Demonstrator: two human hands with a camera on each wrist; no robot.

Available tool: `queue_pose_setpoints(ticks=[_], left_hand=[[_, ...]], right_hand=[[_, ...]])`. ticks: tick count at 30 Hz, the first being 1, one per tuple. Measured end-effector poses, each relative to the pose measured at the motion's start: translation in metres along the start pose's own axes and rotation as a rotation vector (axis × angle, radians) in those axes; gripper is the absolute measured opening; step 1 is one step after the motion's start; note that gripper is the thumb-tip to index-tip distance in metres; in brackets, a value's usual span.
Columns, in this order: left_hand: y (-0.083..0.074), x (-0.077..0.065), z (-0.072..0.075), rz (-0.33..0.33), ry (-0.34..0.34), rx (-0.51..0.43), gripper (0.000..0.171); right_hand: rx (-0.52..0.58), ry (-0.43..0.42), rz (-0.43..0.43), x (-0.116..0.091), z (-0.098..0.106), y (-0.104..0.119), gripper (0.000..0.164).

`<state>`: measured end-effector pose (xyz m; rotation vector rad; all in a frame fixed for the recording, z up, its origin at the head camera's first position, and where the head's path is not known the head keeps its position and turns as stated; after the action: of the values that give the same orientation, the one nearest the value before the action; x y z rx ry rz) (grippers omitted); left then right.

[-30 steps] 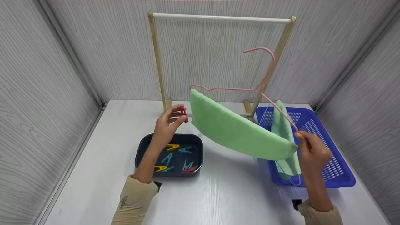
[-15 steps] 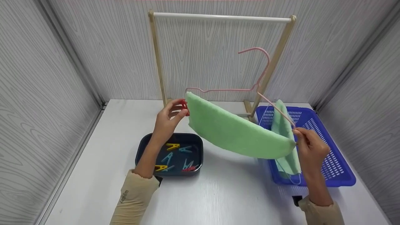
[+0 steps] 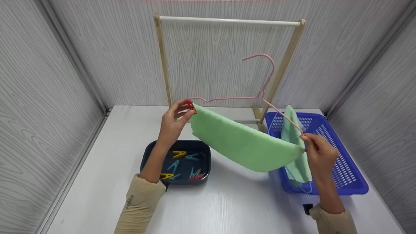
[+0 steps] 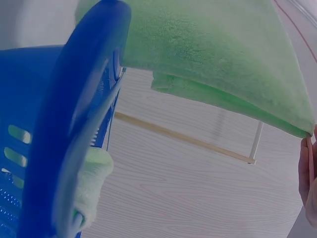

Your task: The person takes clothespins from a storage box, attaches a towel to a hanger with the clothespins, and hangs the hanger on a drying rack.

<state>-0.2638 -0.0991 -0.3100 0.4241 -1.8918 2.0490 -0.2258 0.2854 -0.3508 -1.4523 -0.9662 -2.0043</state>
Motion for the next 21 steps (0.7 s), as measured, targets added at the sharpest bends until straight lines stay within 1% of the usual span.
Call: queue_pose_setpoints(ticks=[6, 11, 17, 21], left_hand=[[-0.0007, 0.0007, 0.0015, -0.051, -0.007, 0.017, 0.039], [-0.0002, 0.0008, 0.0034, -0.067, -0.018, 0.041, 0.038], [0.0015, 0.0005, 0.0054, -0.053, -0.029, 0.065, 0.037], [0.0016, 0.0006, 0.0055, -0.043, -0.023, 0.069, 0.037]], right_hand=[[0.027, 0.005, 0.006, -0.0023, -0.0003, -0.0064, 0.005], [0.027, 0.013, 0.002, -0.0012, -0.0014, -0.0056, 0.006], [0.048, 0.004, 0.011, 0.002, -0.0022, 0.0028, 0.005], [0.046, 0.005, 0.014, 0.0009, -0.0014, -0.0001, 0.005]])
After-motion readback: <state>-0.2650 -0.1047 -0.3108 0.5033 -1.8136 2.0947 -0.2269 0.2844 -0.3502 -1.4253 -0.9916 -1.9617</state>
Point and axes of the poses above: each hand's wrist, its own x-axis towards the middle knuckle, its own z-axis out of the back of the hand, y = z × x, the point moved 4 cm from there along x, towards the middle knuckle, and after that the axes turned 7 degrees about z, right-handed, at the moved point
